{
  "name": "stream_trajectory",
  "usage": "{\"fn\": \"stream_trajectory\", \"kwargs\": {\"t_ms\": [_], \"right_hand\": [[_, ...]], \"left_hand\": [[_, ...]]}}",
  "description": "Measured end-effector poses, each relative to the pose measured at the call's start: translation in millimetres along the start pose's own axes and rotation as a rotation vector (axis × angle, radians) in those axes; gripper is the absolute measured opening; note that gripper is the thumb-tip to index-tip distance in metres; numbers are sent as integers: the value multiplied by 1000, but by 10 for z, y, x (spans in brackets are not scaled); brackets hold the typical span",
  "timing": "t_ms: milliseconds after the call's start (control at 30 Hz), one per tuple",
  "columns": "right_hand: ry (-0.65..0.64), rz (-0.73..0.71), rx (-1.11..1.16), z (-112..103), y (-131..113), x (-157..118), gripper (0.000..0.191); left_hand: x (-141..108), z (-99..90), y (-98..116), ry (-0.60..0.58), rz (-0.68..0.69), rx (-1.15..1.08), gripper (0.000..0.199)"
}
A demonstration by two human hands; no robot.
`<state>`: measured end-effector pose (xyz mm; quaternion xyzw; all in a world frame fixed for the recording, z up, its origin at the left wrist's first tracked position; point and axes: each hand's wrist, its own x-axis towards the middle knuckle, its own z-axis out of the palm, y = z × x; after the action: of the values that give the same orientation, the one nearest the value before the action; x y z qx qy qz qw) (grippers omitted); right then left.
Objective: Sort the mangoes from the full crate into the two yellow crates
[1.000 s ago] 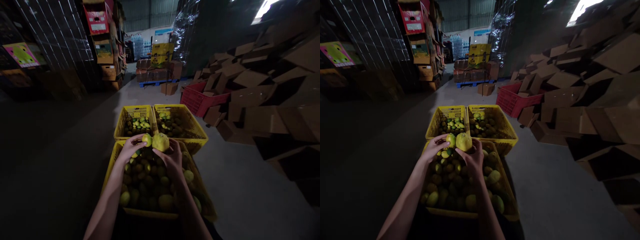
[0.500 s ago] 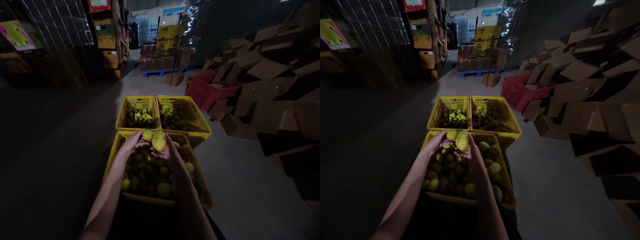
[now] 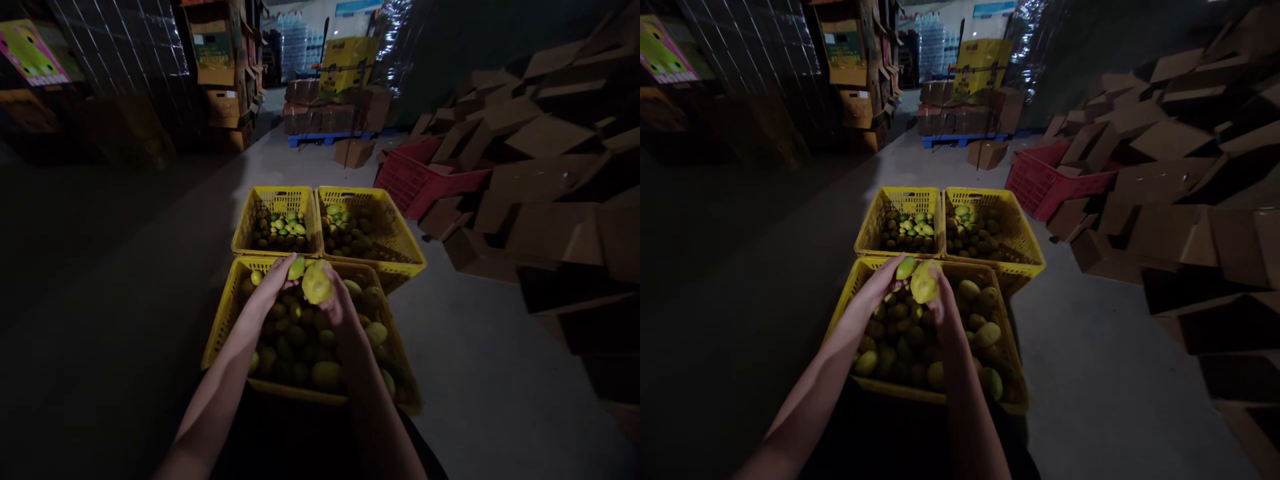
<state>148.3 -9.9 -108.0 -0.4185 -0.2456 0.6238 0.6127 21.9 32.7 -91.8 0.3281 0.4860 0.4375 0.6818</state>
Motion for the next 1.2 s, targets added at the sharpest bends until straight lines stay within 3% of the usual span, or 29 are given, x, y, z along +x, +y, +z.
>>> {"fn": "stream_trajectory", "kwargs": {"t_ms": [167, 300, 400, 600, 733, 933, 1200], "right_hand": [[126, 149, 236, 9, -33, 107, 14], [68, 165, 282, -26, -30, 113, 16], [54, 221, 264, -19, -31, 104, 19], [105, 277, 246, 7, -59, 97, 26], [51, 333, 235, -36, -51, 115, 34], [-20, 248, 248, -110, 4, 141, 25], [-15, 332, 314, -106, 18, 165, 35]], "left_hand": [[24, 12, 59, 73, -127, -147, 30], [16, 36, 91, 119, -178, -264, 23], [16, 39, 86, 88, -209, -362, 19], [27, -5, 50, 31, -263, -354, 27], [19, -7, 43, 28, -290, -343, 29], [0, -7, 45, -104, -233, -406, 25], [-21, 11, 64, -114, -229, -493, 24]]}}
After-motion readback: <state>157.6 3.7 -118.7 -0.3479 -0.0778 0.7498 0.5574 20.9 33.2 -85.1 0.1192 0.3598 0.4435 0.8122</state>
